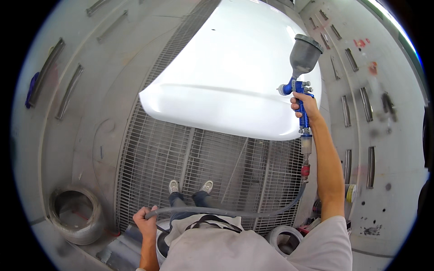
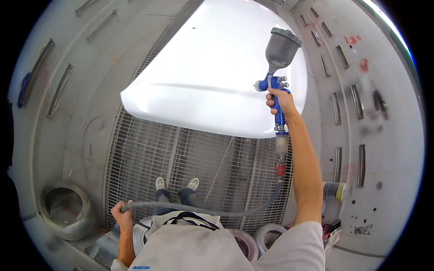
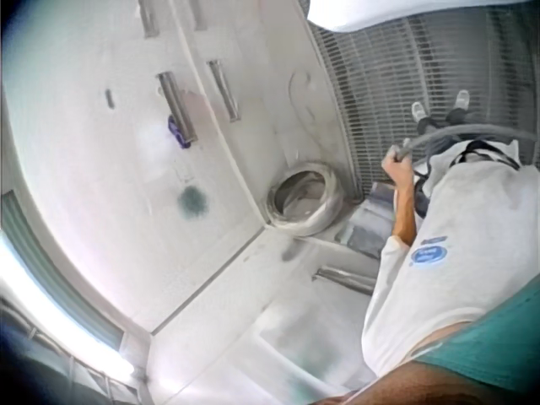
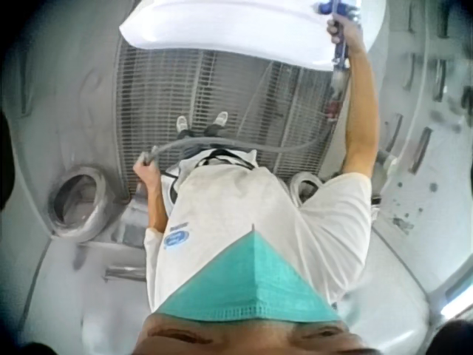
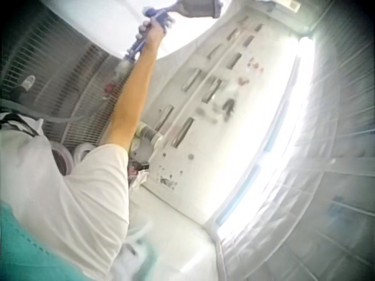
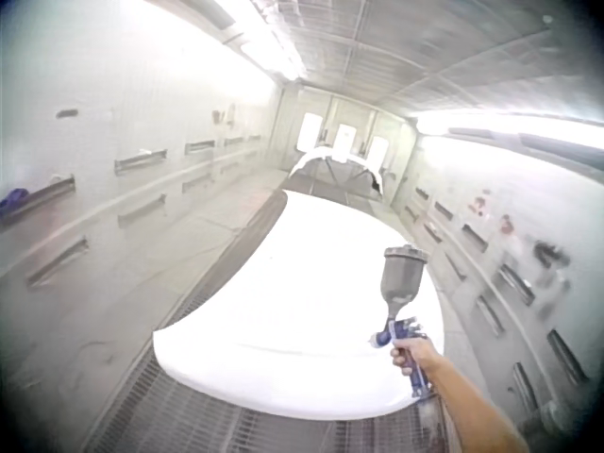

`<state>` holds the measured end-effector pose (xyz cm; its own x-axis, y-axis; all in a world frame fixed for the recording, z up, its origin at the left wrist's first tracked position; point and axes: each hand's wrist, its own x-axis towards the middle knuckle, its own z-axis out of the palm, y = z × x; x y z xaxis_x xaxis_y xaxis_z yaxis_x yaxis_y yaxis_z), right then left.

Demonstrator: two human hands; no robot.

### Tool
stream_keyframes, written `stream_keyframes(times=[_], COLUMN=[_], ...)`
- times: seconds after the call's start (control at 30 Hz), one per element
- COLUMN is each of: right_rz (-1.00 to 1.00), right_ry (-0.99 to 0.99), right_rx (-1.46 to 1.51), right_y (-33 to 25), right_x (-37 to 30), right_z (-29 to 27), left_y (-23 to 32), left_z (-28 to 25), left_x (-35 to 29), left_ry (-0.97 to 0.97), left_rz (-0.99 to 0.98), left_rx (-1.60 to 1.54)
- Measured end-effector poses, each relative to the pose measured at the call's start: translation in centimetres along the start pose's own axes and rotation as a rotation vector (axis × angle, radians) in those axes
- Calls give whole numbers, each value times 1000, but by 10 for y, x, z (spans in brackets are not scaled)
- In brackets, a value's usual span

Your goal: The person uses a spray gun to apply white paint to a car bumper and a car hood inside a paint booth. They systematically cover the surfaces with even strokes, moving around the parts to ensure full coverage.

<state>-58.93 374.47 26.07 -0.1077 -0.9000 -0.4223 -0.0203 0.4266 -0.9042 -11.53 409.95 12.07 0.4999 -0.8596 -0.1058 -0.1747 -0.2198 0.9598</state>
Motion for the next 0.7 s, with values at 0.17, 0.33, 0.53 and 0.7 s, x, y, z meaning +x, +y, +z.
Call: stream_keyframes(times=[0.17,0.33,0.53,0.7], right_rz=[-20,-59,-140,-87], right_ry=[137,290,582,406], right_rx=[6,-62,-275,-253], right_y=[8,14,26,34], right_x=[-10,-24,-40,-50], right_z=[-83,-161,-215,-201], left_y=[11,15,17,16], left_z=[39,73,96,94], left_x=[-6,-19,-28,-30], left_ry=[-127,-205,-271,-318], left_rz=[18,59,93,113], left_rx=[91,85,120,161])
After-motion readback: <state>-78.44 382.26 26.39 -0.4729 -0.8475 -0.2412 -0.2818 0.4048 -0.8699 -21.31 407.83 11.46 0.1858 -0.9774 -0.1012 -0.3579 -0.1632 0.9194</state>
